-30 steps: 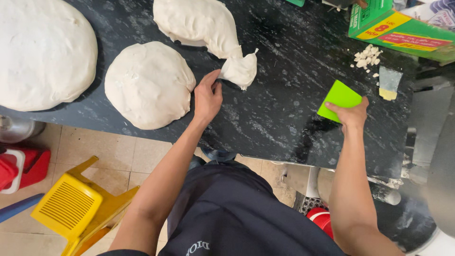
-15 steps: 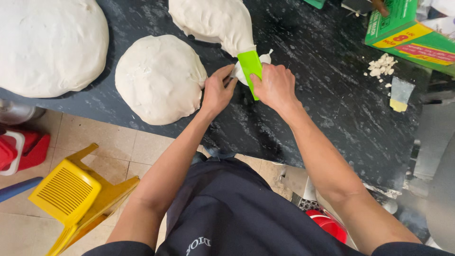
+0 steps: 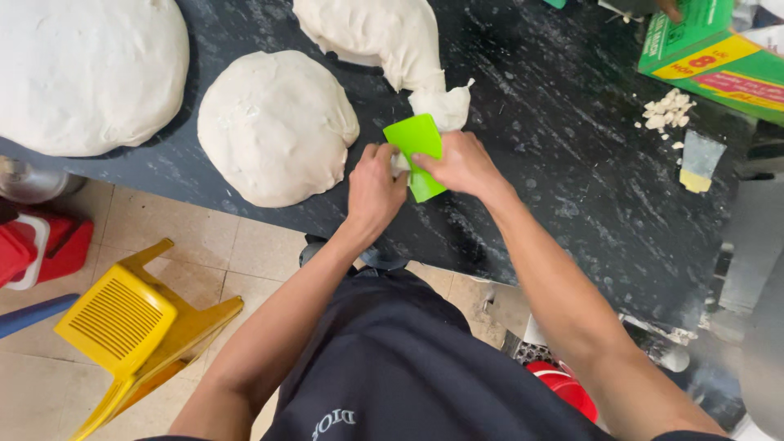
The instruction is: The person kneads and shapes multiple portions of dough on a countertop, using hands and a green plastic scraper to cut and fold the dough. The person repeatedly flattens, folds, and rounds the dough pieces, occasionally weighing them on a scale.
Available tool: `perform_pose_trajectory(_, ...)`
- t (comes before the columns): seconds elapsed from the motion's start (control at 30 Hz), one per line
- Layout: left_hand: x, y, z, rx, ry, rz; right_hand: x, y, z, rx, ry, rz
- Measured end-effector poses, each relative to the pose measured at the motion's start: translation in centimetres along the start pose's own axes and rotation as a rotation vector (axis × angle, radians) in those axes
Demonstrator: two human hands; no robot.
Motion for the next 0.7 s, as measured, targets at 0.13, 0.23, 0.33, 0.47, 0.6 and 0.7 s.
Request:
perform_pose_trajectory(0.13,2.4,-1.3,1.2,-0.061,0.122,-0.020,6.7,-2.6,8.5,-0.592,0.133,0.187)
perform_pose_trajectory(0.23,3.7,-2.3,3.1,-0.140,0.342,0.023,9.2,-3.9,12.3,-0.204,0.108,0.394)
perform_pose_trajectory(0.33,5.3,-4.9,3.8,-0.150,0.363,0.062,10.3,-2.8,10.9,0.507,0.015,0.765)
perform_pose_trajectory(0.47,5.8,-12.2,1.1,-0.120,0.429,0.353,9.2,0.6,5.0,0.020,-0.047,0.743)
perform_pose_trajectory(0.6,6.8,-19.8,-6.0,0.143,0.039,0.529,6.3,5.1,-5.2,-0.338,-0.153,0.500)
perform_pose_trajectory(0.7,7.1,-22.7,-7.9,0.079,0.127,0.445,3.5,7.9,-13.1,-0.378,-0.242,0.455)
Point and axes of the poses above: each hand's wrist, its own x-axis away from the middle knuckle, its own y-axis out of the palm, z = x × y, the point moved 3 cm from there along -x, towards the middle knuckle, and after that the axes turned 7 degrees about -z, right-handed, at the moved point
